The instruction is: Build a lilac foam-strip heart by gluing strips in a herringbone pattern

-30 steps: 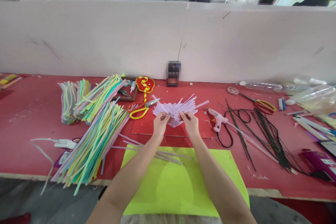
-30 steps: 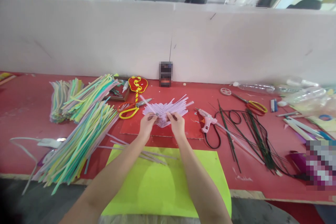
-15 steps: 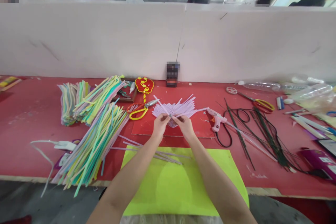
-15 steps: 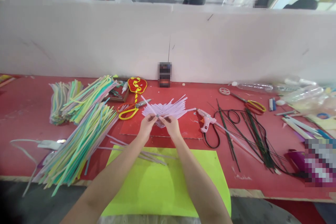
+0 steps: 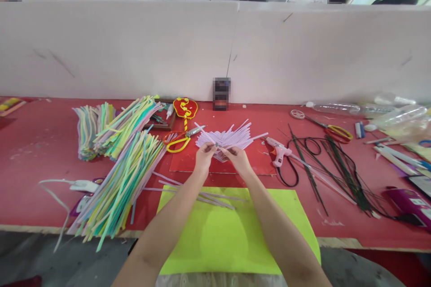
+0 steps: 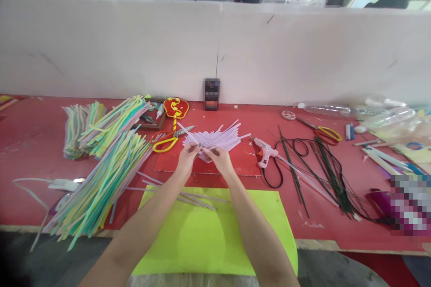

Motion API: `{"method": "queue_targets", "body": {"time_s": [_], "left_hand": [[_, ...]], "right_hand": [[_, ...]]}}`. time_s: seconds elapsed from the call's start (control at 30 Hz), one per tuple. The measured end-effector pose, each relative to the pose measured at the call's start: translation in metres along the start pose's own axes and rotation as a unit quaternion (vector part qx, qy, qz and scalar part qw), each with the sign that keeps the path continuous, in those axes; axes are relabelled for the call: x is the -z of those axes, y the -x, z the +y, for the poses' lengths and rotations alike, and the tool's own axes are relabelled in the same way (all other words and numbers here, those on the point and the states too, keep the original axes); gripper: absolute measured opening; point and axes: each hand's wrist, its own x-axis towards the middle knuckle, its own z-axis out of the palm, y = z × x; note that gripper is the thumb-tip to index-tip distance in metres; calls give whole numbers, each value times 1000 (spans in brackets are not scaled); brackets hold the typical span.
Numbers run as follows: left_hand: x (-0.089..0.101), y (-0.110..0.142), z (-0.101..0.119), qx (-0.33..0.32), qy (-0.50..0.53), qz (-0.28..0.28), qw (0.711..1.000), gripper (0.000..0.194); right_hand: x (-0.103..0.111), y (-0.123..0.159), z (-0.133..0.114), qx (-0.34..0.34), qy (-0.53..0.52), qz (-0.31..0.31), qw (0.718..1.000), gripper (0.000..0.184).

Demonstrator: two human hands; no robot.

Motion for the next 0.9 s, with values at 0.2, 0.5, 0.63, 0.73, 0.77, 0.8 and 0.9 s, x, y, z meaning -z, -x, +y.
{"method": "queue_targets", "body": {"time_s": [0.2, 0.5, 0.63, 0.73, 0.77, 0.8, 0.9], "left_hand": [[0, 0, 1, 18, 39, -10, 999, 41], [-5, 8, 3, 56, 109, -50, 991, 42], [-3, 4, 6, 59, 124, -34, 990, 38], [1, -1, 9, 58, 130, -19, 990, 37], [3, -2, 10, 57, 132, -15, 990, 36], [4, -4, 11, 55, 133, -11, 990, 35], [8, -8, 13, 47, 137, -1, 990, 32]], "right_hand": [[-9, 5, 0, 3, -11, -1, 1000, 43], [2, 13, -14, -26, -52, -83, 995, 38], [5, 13, -17, -33, -53, -114, 991, 36], [9, 11, -16, -33, -43, -128, 990, 34], [10, 10, -16, -32, -39, -131, 990, 34], [11, 10, -16, -31, -35, -133, 990, 34], [15, 8, -17, -28, -24, -137, 990, 33]]}}
